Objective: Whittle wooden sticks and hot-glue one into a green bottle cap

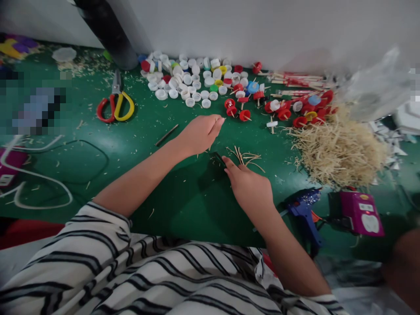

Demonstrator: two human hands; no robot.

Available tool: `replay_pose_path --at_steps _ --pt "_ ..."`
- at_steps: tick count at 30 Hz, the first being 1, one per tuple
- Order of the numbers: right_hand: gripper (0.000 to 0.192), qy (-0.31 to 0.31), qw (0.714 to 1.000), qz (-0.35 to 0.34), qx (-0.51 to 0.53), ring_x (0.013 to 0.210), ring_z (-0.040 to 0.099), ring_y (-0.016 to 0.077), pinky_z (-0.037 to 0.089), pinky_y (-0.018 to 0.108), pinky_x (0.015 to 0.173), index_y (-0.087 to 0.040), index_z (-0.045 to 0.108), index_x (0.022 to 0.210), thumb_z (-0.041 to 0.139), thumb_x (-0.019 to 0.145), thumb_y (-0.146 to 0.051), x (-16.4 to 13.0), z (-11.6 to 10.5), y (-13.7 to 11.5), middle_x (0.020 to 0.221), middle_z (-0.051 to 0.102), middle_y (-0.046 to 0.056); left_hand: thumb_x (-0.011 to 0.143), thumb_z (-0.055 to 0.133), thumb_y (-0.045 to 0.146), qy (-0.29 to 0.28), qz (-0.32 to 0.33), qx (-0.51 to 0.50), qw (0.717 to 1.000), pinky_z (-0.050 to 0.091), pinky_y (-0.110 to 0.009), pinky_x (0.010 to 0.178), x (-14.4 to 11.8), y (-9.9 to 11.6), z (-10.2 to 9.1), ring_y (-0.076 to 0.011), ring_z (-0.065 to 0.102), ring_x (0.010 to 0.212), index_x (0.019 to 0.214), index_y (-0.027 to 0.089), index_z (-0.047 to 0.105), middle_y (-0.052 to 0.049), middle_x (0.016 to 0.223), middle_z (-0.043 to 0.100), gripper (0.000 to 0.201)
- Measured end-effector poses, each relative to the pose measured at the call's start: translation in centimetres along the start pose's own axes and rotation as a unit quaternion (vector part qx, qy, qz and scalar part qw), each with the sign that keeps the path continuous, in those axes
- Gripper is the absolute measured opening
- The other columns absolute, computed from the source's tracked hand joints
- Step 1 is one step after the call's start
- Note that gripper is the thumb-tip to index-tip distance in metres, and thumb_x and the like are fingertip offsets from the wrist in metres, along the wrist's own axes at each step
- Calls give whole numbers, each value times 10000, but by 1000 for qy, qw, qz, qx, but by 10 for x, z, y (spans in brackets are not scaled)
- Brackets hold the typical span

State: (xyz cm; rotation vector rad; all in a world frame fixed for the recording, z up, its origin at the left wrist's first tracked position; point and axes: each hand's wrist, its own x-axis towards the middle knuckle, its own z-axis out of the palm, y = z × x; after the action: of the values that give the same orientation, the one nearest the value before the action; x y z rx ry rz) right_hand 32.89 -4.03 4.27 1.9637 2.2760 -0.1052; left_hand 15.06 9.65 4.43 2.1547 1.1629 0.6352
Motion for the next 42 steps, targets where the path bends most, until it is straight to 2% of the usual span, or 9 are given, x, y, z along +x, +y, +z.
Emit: replay_pose_path --at_steps 9,14,18,23,29,32,36,39,42 --pt "467 83 995 -16 52 857 733 173 290 294 566 -396 621 1573 425 1150 -401 6 -2 1 1138 827 46 1144 281 388 -6 -21 -23 1000 304 -371 707 3 -7 -6 -180 458 654 740 256 375 -31 706 516 435" --pt "440 106 990 -25 86 940 770 203 368 293 590 -388 667 1528 474 1133 -395 13 4 5 1202 832 28 1142 312 375 -35 -36 -22 999 313 -359 693 1 1 -18 -163 456 638 746 235 429 -23 709 529 436" --pt "414 96 982 -22 159 1108 784 243 513 304 703 -394 704 1476 519 1106 -387 18 6 10 1323 812 7 1130 363 347 -78 -52 -44 995 323 -342 658 -1 5 -28 -143 446 602 757 216 499 -6 691 521 418" --pt "431 90 971 -39 216 1183 774 284 598 381 862 -338 702 1481 531 1088 -379 20 5 16 1359 797 38 1105 449 328 -72 -20 -17 997 358 -324 644 1 0 -36 -137 502 600 759 197 596 -18 695 567 399" --pt "438 121 973 -49 190 1163 770 332 596 437 885 -240 750 1381 550 1056 -456 17 -4 27 1306 805 118 1123 336 339 -65 13 76 995 408 -263 778 -16 30 -71 -134 704 848 853 145 691 -4 803 617 487" --pt "436 131 973 -110 157 1132 764 317 580 413 847 -239 749 1356 581 1030 -474 12 -14 26 1263 805 118 1088 119 332 -27 21 110 993 429 -297 901 -34 49 -98 -126 724 1105 1028 106 700 1 963 642 627" --pt "326 148 957 -233 89 1059 746 298 540 391 815 -217 787 1192 608 1010 -418 0 -23 10 1152 800 114 1017 208 461 25 35 129 991 415 -356 890 -65 52 -128 -187 728 1213 1118 61 714 39 946 587 653" --pt "267 105 935 -338 39 1013 713 276 494 371 754 -205 784 1158 601 1019 -341 -11 -28 -15 1140 787 103 1021 251 454 55 21 144 988 397 -407 898 -97 44 -145 -236 746 1165 1048 17 738 29 888 579 655" --pt "275 31 898 -439 19 1020 675 252 446 358 711 -217 766 1235 599 1025 -274 -21 -32 -52 1157 774 86 1070 335 415 81 -13 134 988 399 -345 895 -136 31 -152 -142 744 969 1002 43 758 22 832 601 567"
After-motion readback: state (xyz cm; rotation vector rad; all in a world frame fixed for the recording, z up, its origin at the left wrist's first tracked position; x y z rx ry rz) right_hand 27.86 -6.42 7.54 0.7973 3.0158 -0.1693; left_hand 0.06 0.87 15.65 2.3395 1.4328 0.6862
